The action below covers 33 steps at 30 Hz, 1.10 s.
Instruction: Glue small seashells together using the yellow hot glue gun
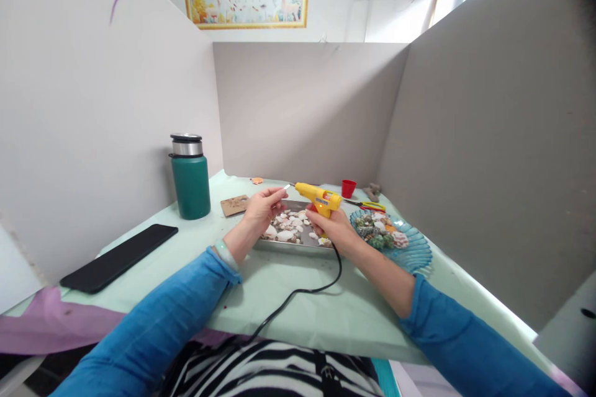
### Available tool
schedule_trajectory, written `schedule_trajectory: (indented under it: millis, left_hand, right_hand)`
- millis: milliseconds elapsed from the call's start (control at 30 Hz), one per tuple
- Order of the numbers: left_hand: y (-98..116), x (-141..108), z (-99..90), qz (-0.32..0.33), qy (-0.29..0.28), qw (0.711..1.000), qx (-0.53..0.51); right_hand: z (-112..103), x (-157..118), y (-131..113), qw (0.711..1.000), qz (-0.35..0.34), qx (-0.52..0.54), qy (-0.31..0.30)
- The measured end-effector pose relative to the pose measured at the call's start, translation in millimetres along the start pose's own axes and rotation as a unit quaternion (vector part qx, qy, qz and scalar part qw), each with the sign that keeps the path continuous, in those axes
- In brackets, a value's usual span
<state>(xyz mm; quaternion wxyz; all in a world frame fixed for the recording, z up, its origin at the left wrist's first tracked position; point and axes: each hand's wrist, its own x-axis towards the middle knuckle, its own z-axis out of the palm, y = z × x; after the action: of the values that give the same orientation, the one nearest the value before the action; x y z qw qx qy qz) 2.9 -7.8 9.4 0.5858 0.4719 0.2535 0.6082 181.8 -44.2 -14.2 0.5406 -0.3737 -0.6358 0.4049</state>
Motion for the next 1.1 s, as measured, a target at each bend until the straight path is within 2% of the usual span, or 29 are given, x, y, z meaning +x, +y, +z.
schedule_trajectory:
  millis: [267,500,800,1100]
  left_hand:
    - [2.2,-1.0,2.2,0.002,0.006,1.0,0.013]
    - [-0.2,0.6,0.0,0.007,-0.001,1.0,0.007]
    - [2.0,-0.5,1.3,-0.001,0.009,1.0,0.005]
    - [0.1,1.3,-1.6,0.001,0.011,1.0,0.006]
  right_hand:
    - [2.7,-2.2,-4.0,0.999,-0.01,0.006,-0.032]
    - [0.2,0.1,0.4,1.0,-0.004,-0.006,0.009]
    - [2.5,-1.7,-3.5,0.999,-0.016,0.005,-0.04]
    - [1.2,-0.9,-2.0,1.0,0.01,-0.003,0.002]
